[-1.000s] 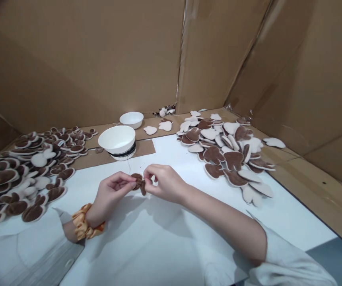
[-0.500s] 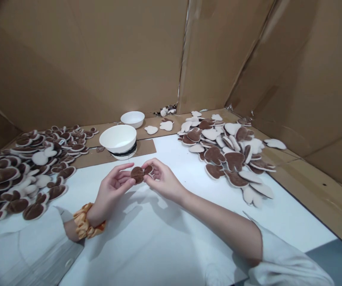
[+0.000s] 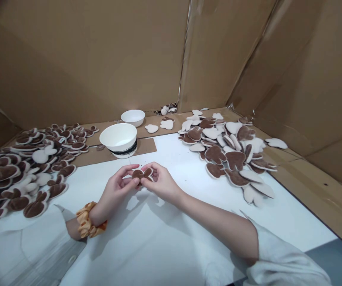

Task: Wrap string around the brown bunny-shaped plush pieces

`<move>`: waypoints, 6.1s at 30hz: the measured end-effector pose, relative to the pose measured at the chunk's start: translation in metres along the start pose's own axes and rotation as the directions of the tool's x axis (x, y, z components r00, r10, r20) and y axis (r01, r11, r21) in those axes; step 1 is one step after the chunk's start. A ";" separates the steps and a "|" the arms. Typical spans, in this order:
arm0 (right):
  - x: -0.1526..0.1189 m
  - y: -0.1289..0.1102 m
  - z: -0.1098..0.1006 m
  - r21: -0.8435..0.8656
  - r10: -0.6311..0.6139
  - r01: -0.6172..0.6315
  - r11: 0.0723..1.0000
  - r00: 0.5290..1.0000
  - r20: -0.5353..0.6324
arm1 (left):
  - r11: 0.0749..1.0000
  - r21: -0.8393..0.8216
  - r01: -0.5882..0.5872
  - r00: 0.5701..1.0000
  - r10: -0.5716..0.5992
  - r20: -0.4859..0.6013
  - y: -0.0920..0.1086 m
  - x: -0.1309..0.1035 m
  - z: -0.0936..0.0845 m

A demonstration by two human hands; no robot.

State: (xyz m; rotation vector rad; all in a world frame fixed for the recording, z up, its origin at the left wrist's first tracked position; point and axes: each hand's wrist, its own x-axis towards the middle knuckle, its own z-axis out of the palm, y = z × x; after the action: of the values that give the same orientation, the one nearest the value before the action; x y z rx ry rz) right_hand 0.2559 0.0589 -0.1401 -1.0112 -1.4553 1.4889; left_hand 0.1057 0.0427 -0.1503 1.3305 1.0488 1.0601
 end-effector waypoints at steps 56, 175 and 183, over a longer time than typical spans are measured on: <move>0.000 0.012 -0.006 0.021 0.057 -0.062 0.998 0.986 0.159 | 0.965 0.263 -0.012 0.959 -0.063 0.275 -0.001 0.012 -0.018; -0.009 0.025 -0.002 -0.516 -0.426 0.337 0.787 0.903 -0.061 | 0.993 -0.113 -0.027 1.000 0.027 -0.006 -0.004 0.000 0.000; -0.010 0.029 0.003 -0.811 -0.624 0.421 0.407 0.776 0.090 | 0.993 -0.114 0.005 0.997 -0.014 -0.079 -0.006 -0.003 0.004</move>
State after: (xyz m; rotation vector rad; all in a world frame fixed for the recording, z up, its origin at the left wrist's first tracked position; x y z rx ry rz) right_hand 0.2565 0.0478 -0.1693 -1.0019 -2.0688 0.1548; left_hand 0.1094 0.0394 -0.1566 1.1989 1.0364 1.1564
